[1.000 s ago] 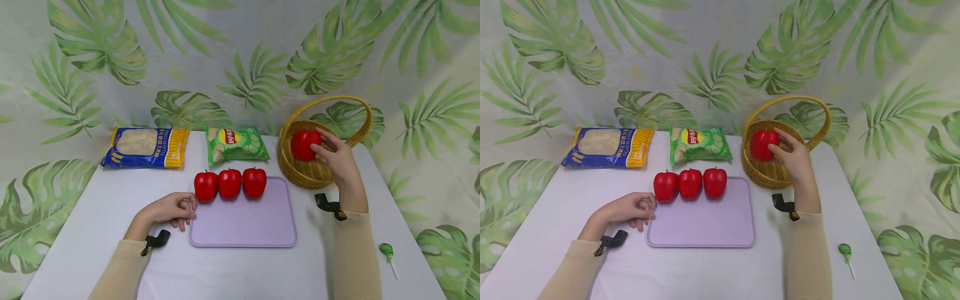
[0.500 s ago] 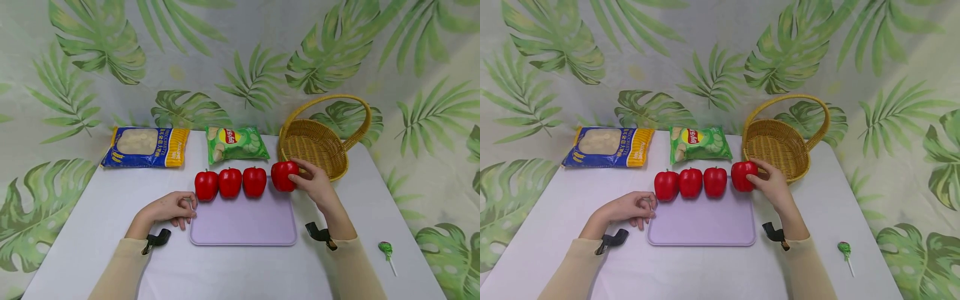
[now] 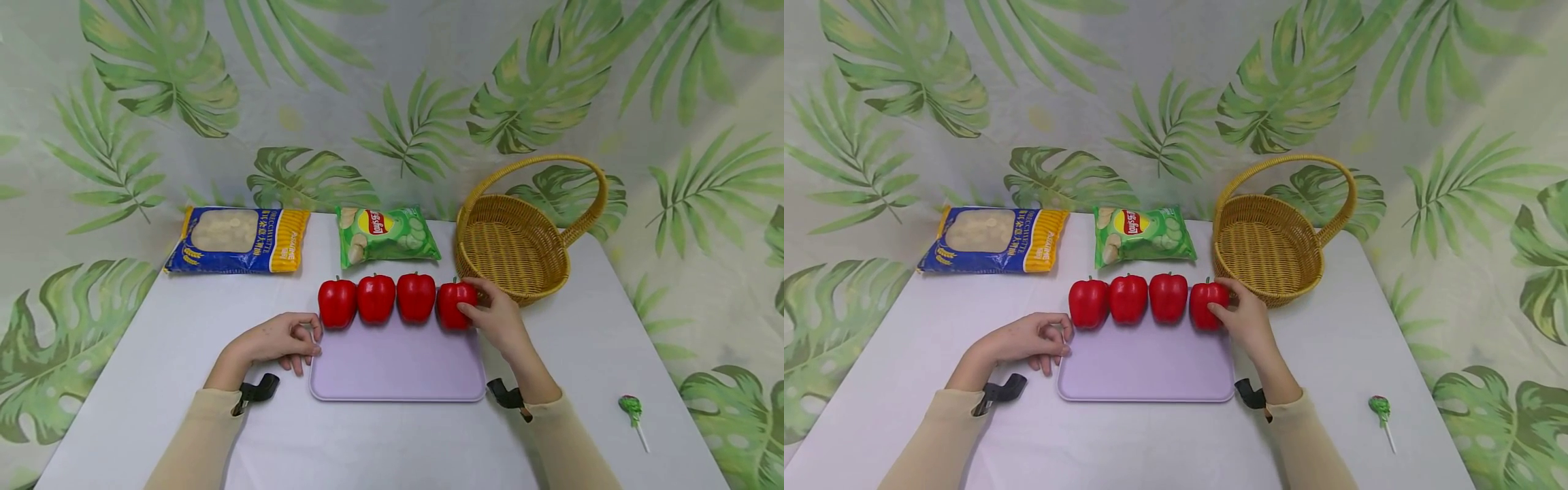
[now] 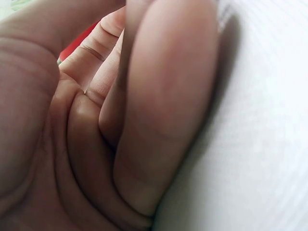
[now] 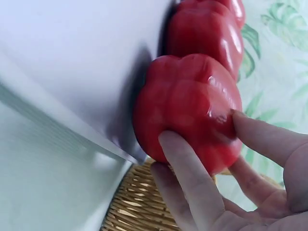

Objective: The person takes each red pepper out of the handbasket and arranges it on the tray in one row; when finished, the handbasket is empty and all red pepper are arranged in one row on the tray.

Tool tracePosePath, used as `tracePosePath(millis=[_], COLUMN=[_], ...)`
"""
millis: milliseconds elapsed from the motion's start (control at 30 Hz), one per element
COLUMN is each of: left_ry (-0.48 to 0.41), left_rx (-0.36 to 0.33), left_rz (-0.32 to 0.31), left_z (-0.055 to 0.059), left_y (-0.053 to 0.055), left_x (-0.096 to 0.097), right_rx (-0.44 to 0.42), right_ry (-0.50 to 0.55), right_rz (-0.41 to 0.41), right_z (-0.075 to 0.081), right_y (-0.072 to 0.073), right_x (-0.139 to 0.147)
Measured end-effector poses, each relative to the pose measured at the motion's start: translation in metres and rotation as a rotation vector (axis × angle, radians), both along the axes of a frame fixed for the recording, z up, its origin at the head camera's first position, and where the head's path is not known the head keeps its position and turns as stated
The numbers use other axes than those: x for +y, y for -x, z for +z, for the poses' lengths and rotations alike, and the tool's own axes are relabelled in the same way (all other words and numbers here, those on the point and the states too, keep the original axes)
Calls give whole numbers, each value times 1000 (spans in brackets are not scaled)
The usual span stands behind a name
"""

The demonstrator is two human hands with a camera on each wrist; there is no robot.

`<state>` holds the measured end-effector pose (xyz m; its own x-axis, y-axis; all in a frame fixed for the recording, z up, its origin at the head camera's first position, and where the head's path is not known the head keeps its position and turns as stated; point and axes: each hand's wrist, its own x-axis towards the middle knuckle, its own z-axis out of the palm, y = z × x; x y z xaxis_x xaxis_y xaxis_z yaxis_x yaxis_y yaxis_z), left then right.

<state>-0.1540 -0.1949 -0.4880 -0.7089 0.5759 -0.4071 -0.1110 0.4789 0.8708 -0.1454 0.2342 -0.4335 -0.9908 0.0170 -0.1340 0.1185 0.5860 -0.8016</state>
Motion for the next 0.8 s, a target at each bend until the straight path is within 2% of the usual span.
tracePosePath(millis=[367, 533, 800], left_ry=[-3, 1, 5], left_rx=[-7, -5, -8], left_rz=[0, -4, 1], left_z=[-1, -2, -3], left_y=[1, 0, 1], left_x=[0, -1, -1], right_rx=[32, 48, 34], right_ry=[-69, -106, -105], right_rz=[-24, 0, 29], right_z=[-10, -12, -13], right_y=[0, 2, 4], right_x=[-8, -8, -3])
